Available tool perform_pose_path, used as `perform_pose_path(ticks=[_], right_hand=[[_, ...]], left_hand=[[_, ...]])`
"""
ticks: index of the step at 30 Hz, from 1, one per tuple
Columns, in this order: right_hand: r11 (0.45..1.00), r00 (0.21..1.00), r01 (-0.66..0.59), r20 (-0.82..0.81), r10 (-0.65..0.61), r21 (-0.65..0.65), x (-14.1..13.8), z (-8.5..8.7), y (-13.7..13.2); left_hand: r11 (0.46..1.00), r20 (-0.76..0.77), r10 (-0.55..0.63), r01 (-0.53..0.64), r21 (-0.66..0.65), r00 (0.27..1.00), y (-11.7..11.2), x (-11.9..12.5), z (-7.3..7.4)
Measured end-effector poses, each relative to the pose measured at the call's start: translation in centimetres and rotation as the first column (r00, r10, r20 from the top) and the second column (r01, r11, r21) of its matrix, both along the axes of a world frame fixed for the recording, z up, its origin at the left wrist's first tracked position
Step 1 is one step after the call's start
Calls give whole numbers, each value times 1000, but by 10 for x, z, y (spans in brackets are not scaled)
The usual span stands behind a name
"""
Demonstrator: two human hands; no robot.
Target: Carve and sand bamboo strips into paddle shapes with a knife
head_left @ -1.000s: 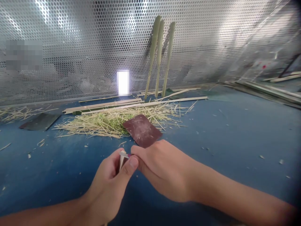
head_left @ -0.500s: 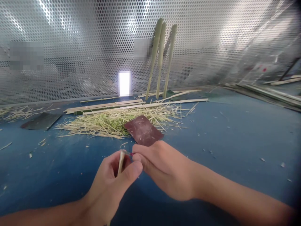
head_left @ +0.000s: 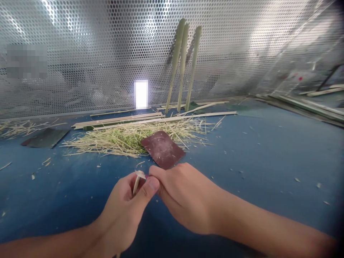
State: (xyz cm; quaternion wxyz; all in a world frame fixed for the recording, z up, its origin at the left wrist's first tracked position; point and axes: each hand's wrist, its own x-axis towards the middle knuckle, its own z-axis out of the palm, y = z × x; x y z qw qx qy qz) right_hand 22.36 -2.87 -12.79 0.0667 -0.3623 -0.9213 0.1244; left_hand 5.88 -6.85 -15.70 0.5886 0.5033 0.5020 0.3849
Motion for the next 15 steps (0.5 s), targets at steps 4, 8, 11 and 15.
perform_pose_path(ticks=[4, 8, 11, 15], right_hand=[[991, 996, 94, -13, -93, 91, 0, -2, 2], [998, 969, 54, -237, -63, -43, 4, 4, 7], [993, 964, -82, -260, 57, -84, 5, 4, 10], [988, 971, -136, -207, 118, -73, 5, -3, 12]], left_hand=[[997, -113, 29, -36, -61, 993, 0, -1, 0], [999, -80, 2, -6, -52, 997, 1, -3, 0], [997, 17, -70, 71, -39, 997, 3, -5, 1], [982, 104, -170, 177, -62, 980, 6, -4, 2]])
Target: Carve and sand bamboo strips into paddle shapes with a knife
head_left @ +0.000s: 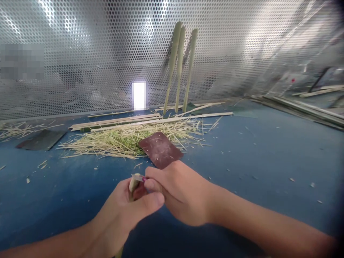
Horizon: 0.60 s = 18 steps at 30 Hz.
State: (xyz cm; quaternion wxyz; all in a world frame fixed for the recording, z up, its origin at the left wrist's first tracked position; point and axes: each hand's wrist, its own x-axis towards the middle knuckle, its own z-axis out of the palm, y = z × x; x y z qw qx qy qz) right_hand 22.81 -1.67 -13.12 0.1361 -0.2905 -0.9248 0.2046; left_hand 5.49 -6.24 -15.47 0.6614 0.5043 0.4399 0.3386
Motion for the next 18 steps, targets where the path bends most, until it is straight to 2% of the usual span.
perform_pose_path(ticks=[2, 8, 11, 14, 18], right_hand=[[1000, 1000, -3, 12, 3, 3, -1, -3, 0], [999, 998, 35, 58, -36, 21, -7, -6, -5], [984, 985, 114, 111, -129, 135, -10, -7, -12], [957, 973, 124, 155, -169, 262, -12, -8, -19], [938, 951, 137, 222, -214, 318, -15, -7, -26]], left_hand=[[1000, -4, -10, 10, 3, 1000, 1, 1, 0], [998, -61, 58, -57, 7, 996, -2, 1, -1], [996, -81, 69, -64, 60, 994, -4, 1, 0], [993, -88, 85, -77, 88, 992, -5, 2, 1], [995, -98, 100, -96, 41, 990, -8, 3, 3]])
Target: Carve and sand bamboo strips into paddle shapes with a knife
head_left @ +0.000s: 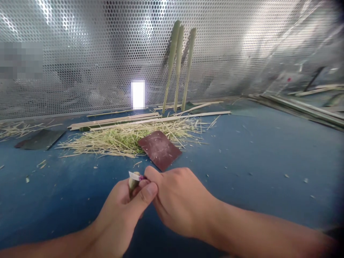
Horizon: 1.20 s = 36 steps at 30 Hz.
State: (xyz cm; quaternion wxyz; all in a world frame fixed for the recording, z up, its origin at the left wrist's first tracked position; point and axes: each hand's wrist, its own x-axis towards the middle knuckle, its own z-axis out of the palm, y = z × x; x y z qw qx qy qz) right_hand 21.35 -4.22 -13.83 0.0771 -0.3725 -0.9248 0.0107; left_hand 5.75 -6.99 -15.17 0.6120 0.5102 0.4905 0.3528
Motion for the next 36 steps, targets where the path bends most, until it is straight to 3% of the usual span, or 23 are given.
perform_pose_path(ticks=[8, 13, 18, 23, 28, 36], right_hand=[[997, 998, 59, -24, -58, 45, -1, -2, -6], [974, 973, 216, -96, -209, 65, 2, 5, 0], [999, 969, 19, -246, -30, -44, 7, 11, 4], [966, 965, -104, -260, 40, -237, 7, 8, 5], [957, 975, -106, -219, 46, -269, 5, 7, 5], [978, 988, -77, -150, 48, -194, 5, 8, 7]], left_hand=[[999, -49, -10, 8, -36, 999, -4, 0, 1], [997, -134, 52, -59, -50, 990, -6, 0, -2], [999, -50, 39, -39, 5, 998, -4, -1, 0], [997, 7, 21, -21, 70, 1000, 0, 1, 1], [997, 15, 5, -6, 79, 1000, 1, 2, 1], [997, -49, 9, -5, 78, 999, 1, 0, -6]])
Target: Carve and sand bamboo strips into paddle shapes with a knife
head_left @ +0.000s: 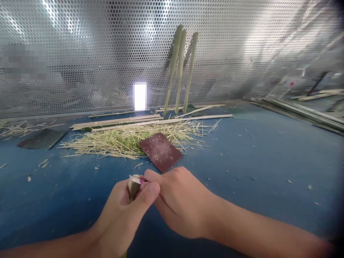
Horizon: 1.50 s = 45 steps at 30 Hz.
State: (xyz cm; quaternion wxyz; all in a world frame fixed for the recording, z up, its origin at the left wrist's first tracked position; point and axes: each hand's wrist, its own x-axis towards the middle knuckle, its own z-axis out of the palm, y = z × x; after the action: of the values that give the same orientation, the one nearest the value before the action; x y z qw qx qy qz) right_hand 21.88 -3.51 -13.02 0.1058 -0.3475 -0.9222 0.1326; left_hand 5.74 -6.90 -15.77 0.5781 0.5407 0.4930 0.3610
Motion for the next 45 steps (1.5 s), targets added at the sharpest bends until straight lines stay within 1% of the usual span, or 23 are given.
perform_pose_path(ticks=[3, 6, 11, 14, 16, 19, 22, 24, 26, 29, 32, 35, 37, 40, 42, 45], right_hand=[[1000, 1000, 16, 11, -16, 14, 0, 1, -1], [1000, 999, 28, 19, -28, -13, 2, 4, -1], [998, 999, -24, 48, 27, -60, 3, 10, 0], [999, 993, -35, 112, 35, 3, 2, 11, -3], [998, 989, -12, 149, 1, 69, 1, 10, -7], [988, 987, 23, 152, -46, 151, 0, 6, -11], [965, 980, 115, 132, -149, 235, 0, 0, -11], [946, 970, 195, 93, -225, 260, 1, -2, -7], [945, 969, 232, 35, -246, 230, 2, 0, -3], [969, 975, 217, -76, -209, 116, 4, 4, 3], [988, 970, 151, -192, -149, 0, 7, 7, 10], [995, 963, 62, -257, -82, -84, 10, 7, 16], [991, 967, -30, -255, -5, -134, 12, 7, 18], [975, 974, -139, -201, 104, -171, 14, 9, 17], [972, 978, -160, -158, 133, -171, 15, 12, 16], [968, 981, -175, -114, 156, -182, 15, 16, 14]], left_hand=[[1000, -36, -23, 22, -15, 999, -1, -2, -2], [998, -68, -56, 56, -2, 996, -2, -4, -3], [997, -99, -58, 62, 42, 993, -3, -4, -5], [998, -114, -30, 36, 50, 993, -4, -3, -8], [999, -127, -1, 7, 50, 992, -6, -3, -10], [999, -136, 27, -23, 27, 990, -9, -1, -8], [999, -138, 42, -41, 8, 990, -13, 1, -3], [999, -143, 36, -34, 20, 989, -15, 0, -1], [999, -152, 15, -8, 51, 988, -15, -3, -3], [994, -129, -40, 53, 100, 991, -12, -10, -10], [987, -82, -106, 115, 109, 991, -7, -15, -15], [989, -100, -115, 123, 76, 988, -5, -15, -10], [989, -127, -107, 118, 85, 986, -5, -14, -5], [983, -165, -82, 107, 150, 983, -7, -11, 0], [983, -161, -75, 100, 155, 984, -10, -10, -3], [995, -78, -35, 42, 90, 996, -16, -9, -12]])
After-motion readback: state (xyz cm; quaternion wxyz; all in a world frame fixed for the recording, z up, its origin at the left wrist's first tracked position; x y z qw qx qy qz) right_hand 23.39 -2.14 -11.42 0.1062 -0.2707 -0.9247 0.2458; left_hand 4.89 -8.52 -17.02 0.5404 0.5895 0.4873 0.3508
